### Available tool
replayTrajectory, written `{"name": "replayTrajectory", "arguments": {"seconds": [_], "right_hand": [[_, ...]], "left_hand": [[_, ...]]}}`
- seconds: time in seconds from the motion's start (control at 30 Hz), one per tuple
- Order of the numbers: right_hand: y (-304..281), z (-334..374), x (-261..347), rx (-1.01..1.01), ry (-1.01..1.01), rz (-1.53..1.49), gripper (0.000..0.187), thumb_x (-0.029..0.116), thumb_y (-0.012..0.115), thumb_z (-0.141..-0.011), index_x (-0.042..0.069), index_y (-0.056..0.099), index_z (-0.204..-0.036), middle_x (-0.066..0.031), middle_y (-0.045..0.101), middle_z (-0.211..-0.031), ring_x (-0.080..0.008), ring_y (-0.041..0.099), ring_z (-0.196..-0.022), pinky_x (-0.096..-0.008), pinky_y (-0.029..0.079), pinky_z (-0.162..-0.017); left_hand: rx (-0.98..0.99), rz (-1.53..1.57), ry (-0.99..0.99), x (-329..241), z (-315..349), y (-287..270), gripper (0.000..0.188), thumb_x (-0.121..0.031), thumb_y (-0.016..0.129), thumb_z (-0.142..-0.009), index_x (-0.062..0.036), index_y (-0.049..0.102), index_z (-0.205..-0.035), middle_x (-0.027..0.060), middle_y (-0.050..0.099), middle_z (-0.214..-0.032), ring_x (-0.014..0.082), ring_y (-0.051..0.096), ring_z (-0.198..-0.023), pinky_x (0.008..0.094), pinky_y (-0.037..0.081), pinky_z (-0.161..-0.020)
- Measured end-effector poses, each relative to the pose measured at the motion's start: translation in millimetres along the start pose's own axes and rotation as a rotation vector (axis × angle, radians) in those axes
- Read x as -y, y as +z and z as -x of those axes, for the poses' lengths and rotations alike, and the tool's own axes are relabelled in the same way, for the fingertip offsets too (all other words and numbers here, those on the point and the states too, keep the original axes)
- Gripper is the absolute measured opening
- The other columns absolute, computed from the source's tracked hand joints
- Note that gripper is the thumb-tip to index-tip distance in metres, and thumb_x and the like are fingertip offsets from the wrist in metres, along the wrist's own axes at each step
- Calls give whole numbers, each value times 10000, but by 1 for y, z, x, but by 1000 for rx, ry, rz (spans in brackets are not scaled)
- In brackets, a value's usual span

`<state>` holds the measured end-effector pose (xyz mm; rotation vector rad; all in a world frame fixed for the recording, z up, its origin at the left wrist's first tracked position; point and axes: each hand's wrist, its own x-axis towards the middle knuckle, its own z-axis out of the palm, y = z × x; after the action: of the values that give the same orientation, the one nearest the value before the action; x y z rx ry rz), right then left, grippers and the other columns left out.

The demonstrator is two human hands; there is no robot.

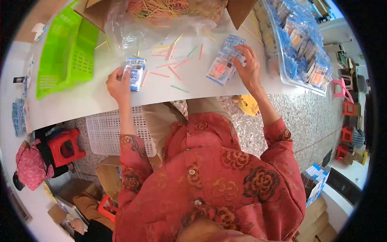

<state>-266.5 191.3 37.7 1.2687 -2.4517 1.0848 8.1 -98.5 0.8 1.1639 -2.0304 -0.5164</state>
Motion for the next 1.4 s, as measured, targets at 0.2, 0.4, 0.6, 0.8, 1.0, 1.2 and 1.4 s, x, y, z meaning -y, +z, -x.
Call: {"name": "replayTrajectory", "arguments": {"seconds": [0.2,0.4,0.6,0.8,1.0,1.2,1.4], "right_hand": [[0,1,11,-7,-72,-22,280,78,644,-787,79,600,-1064,-82,563,-1127,-242,579,-931,-322,483,-686],[-1,1,21,1,-66,-72,194,36,619,-785,52,623,-978,-101,568,-1106,-264,564,-987,-339,474,-779],[4,-3,38,41,-136,-94,199,12,600,-774,49,628,-967,-117,570,-1100,-290,554,-1019,-363,448,-847],[19,-4,70,179,-162,-200,221,14,605,-779,49,619,-997,-117,580,-1100,-291,559,-1012,-361,453,-852],[61,-19,111,242,-237,-438,283,52,645,-793,43,597,-1071,-120,585,-1102,-269,575,-975,-339,476,-839],[116,-44,157,212,-212,-688,354,108,658,-801,37,547,-1130,-147,573,-1084,-283,583,-963,-365,490,-804],[175,-43,173,182,-91,-634,419,77,660,-736,36,527,-1132,-193,590,-1040,-351,577,-979,-409,478,-812]], "left_hand": [[85,143,-173,5,-10,-1,225,-157,753,-731,7,669,-859,32,629,-678,93,555,-603,234,449,-581],[19,290,-208,6,-12,7,174,-116,752,-734,6,657,-814,12,615,-668,61,523,-590,207,422,-554],[-42,261,-193,7,-10,0,153,-129,746,-748,-5,658,-769,4,605,-660,72,510,-583,214,426,-562],[-141,234,88,-19,-3,-12,138,-115,716,-772,8,653,-784,44,621,-742,118,548,-676,252,447,-648],[-110,359,85,-33,0,-20,100,-70,693,-782,13,638,-782,50,609,-753,133,545,-705,258,445,-680],[-96,372,128,-25,-2,-28,81,-41,681,-787,23,633,-799,42,602,-746,113,530,-699,246,440,-677],[5,529,-105,0,-5,-15,104,-73,658,-831,29,637,-822,17,613,-760,66,514,-688,218,432,-654]]}}
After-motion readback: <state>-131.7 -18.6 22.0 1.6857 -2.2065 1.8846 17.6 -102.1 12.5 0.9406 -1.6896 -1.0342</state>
